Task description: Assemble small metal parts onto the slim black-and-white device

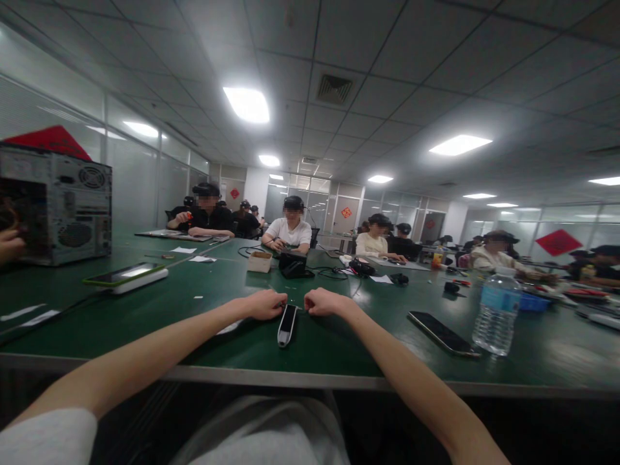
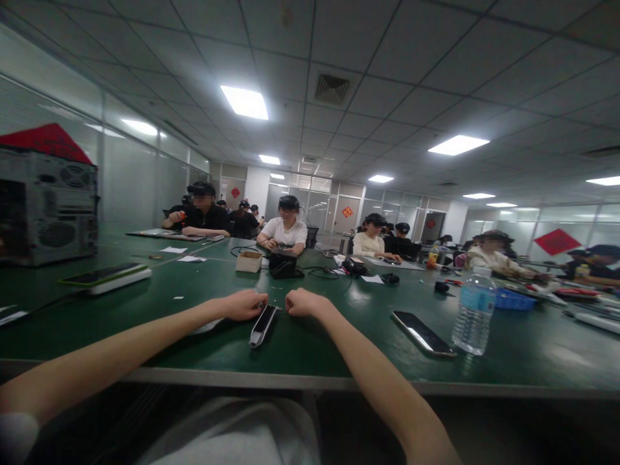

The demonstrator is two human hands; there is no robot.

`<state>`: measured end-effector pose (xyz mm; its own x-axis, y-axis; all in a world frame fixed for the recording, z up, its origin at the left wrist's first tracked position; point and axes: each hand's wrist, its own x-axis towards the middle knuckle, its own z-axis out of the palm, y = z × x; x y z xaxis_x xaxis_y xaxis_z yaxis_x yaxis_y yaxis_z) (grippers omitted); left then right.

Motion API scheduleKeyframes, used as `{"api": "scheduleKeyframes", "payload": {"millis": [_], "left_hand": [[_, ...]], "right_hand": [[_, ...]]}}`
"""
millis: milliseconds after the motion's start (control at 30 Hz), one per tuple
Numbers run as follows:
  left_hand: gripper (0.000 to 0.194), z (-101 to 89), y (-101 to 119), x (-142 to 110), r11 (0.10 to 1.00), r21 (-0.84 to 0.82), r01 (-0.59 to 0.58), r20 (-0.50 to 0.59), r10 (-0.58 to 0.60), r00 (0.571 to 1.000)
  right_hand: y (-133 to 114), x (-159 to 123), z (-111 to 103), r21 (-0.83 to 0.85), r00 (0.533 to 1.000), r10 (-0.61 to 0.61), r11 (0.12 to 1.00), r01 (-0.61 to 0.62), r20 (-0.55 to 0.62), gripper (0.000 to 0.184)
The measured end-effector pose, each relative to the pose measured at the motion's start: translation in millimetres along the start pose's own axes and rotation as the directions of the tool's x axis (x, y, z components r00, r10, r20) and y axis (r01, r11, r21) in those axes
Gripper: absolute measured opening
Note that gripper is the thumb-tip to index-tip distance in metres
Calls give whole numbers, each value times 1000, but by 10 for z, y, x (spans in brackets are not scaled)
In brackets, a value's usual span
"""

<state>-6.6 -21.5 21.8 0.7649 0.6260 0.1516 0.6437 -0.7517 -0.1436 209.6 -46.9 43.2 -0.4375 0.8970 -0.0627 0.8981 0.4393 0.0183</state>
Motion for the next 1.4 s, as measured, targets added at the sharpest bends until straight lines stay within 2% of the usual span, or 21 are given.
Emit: {"api": "scheduleKeyframes", "payload": {"millis": [167, 300, 600, 767, 1100, 1400], "left_hand": [[19, 5, -13, 4, 1000, -10, -11, -7, 10, 1000], [19, 9, -19, 5, 1000, -6, -17, -13, 17, 1000], [21, 3, -1, 3, 1000, 9, -4, 0, 4, 1000], [20, -1, -8, 3, 1000, 5, 1, 12, -1, 1000], [20, -7, -2, -4, 1000, -3, 3, 5, -3, 1000], [17, 10, -12, -4, 1000, -19, -15, -25, 14, 1000]], "right_hand": [[80, 33, 11, -43, 1000, 2, 999, -4, -29, 18], [110, 50, 25, -56, 997, 53, 997, -56, -50, 13], [95, 42, 15, -22, 991, 127, 992, -128, -35, 20], [110, 66, 24, -17, 991, 126, 992, -127, -33, 20], [130, 120, 93, -94, 988, 108, 988, -119, -112, 25], [137, 144, 110, -97, 990, 98, 989, -108, -106, 24]]}}
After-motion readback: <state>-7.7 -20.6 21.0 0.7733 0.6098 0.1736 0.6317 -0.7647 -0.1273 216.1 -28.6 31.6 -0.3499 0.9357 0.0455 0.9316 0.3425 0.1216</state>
